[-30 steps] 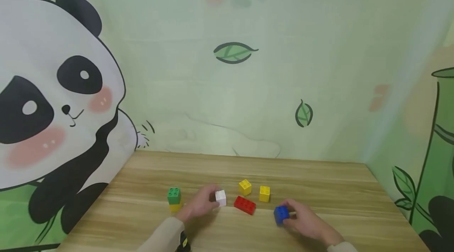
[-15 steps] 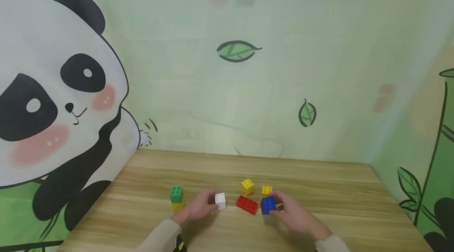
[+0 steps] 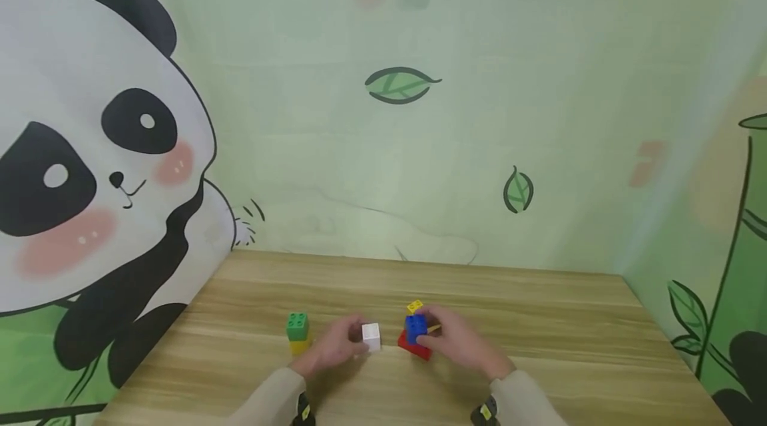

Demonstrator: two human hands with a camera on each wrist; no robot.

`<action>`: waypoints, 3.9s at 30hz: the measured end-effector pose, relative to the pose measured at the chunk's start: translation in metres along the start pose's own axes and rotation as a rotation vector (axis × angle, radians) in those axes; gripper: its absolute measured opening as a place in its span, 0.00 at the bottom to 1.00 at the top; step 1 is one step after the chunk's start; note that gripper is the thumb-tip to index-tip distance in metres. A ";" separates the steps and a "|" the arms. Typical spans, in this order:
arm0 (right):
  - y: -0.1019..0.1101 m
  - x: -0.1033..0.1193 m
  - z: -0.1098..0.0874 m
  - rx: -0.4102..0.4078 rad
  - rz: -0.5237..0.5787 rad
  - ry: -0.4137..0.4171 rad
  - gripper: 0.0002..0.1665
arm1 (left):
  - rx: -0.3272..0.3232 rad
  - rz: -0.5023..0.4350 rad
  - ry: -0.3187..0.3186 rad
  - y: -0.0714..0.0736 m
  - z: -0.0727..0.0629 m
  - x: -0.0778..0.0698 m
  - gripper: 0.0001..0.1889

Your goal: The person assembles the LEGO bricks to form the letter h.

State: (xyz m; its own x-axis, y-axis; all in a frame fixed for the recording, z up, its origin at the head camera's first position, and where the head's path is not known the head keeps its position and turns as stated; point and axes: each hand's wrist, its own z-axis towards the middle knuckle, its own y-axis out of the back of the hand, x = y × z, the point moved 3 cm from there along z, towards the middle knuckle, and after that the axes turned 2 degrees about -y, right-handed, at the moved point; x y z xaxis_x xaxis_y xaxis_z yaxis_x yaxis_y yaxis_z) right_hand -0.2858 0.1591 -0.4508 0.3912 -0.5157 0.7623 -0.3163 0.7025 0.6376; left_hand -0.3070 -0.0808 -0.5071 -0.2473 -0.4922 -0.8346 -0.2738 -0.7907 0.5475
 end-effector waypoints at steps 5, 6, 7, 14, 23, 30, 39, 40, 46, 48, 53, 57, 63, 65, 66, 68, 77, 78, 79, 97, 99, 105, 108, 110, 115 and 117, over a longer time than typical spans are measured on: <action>-0.008 0.007 0.011 0.007 -0.001 0.040 0.22 | -0.014 -0.012 0.006 0.001 0.001 0.002 0.15; -0.009 0.009 0.013 0.007 -0.001 0.046 0.22 | -0.015 -0.015 0.007 0.001 0.002 0.003 0.15; -0.011 0.010 0.014 0.008 -0.002 0.050 0.22 | -0.017 -0.017 0.009 0.001 0.001 0.003 0.15; -0.021 0.011 0.026 0.017 0.022 0.063 0.22 | -0.030 -0.037 0.025 0.003 0.000 0.000 0.14; -0.032 0.011 0.035 -0.011 -0.003 0.052 0.22 | -0.040 -0.085 0.021 0.002 0.001 0.001 0.13; -0.039 0.011 0.041 -0.018 -0.039 0.025 0.24 | -0.023 -0.097 0.052 0.004 0.002 0.003 0.13; -0.045 0.008 0.047 0.008 -0.023 -0.079 0.27 | -0.018 -0.095 0.083 0.005 0.002 0.002 0.14; -0.045 0.007 0.048 0.010 -0.018 -0.085 0.26 | -0.020 -0.093 0.077 0.005 0.002 0.001 0.15; -0.050 0.006 0.050 0.016 -0.003 -0.072 0.24 | -0.033 -0.086 0.048 0.004 0.001 0.000 0.13; -0.052 0.006 0.051 0.018 0.002 -0.060 0.23 | -0.040 -0.084 0.039 0.004 0.001 0.000 0.13; -0.054 0.008 0.053 0.030 0.004 -0.046 0.25 | -0.043 -0.096 0.043 0.004 0.001 0.001 0.12; -0.056 0.009 0.055 0.027 -0.002 -0.053 0.26 | -0.033 -0.100 0.072 0.004 0.002 0.002 0.11; -0.057 0.011 0.057 0.018 -0.012 -0.019 0.23 | -0.024 -0.100 0.097 0.005 0.003 0.003 0.11; -0.057 0.011 0.058 0.013 -0.020 -0.003 0.23 | -0.025 -0.093 0.096 0.005 0.003 0.004 0.11; -0.057 0.011 0.058 0.012 -0.023 0.011 0.23 | -0.027 -0.090 0.093 0.005 0.003 0.004 0.11; -0.057 0.011 0.059 0.012 -0.026 0.026 0.24 | -0.031 -0.084 0.086 0.005 0.003 0.004 0.10; -0.058 0.011 0.062 0.048 -0.044 -0.017 0.25 | -0.024 -0.080 0.082 0.006 0.003 0.004 0.11; -0.058 0.011 0.062 0.053 -0.045 -0.021 0.25 | -0.023 -0.082 0.077 0.006 0.003 0.004 0.11; -0.059 0.011 0.063 0.056 -0.047 -0.022 0.25 | -0.022 -0.087 0.077 0.006 0.003 0.004 0.12; -0.060 0.012 0.065 0.071 -0.077 -0.011 0.24 | -0.011 -0.120 0.071 0.006 0.002 0.001 0.12; -0.060 0.011 0.066 0.080 -0.081 -0.033 0.23 | -0.010 -0.122 0.071 0.007 0.002 0.000 0.13; -0.060 0.009 0.066 0.105 -0.117 -0.010 0.23 | -0.010 -0.123 0.060 0.005 0.002 0.001 0.13; -0.060 0.010 0.066 0.112 -0.139 0.017 0.22 | -0.010 -0.116 0.055 0.005 0.002 0.002 0.13; -0.060 0.009 0.066 0.114 -0.146 0.025 0.22 | -0.008 -0.117 0.057 0.005 0.002 0.002 0.13; -0.061 0.008 0.066 0.112 -0.162 0.044 0.21 | -0.005 -0.116 0.072 0.006 0.002 0.001 0.13; -0.062 0.008 0.067 0.111 -0.169 0.050 0.21 | -0.004 -0.110 0.069 0.007 0.002 0.001 0.13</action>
State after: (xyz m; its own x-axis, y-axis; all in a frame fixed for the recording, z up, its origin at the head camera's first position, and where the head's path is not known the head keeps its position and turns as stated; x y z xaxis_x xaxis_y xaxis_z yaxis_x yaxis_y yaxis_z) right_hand -0.3209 0.0792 -0.4768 0.4882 -0.5948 0.6387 -0.3350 0.5480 0.7665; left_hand -0.3109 -0.0858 -0.5037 -0.1520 -0.4263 -0.8917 -0.2919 -0.8426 0.4526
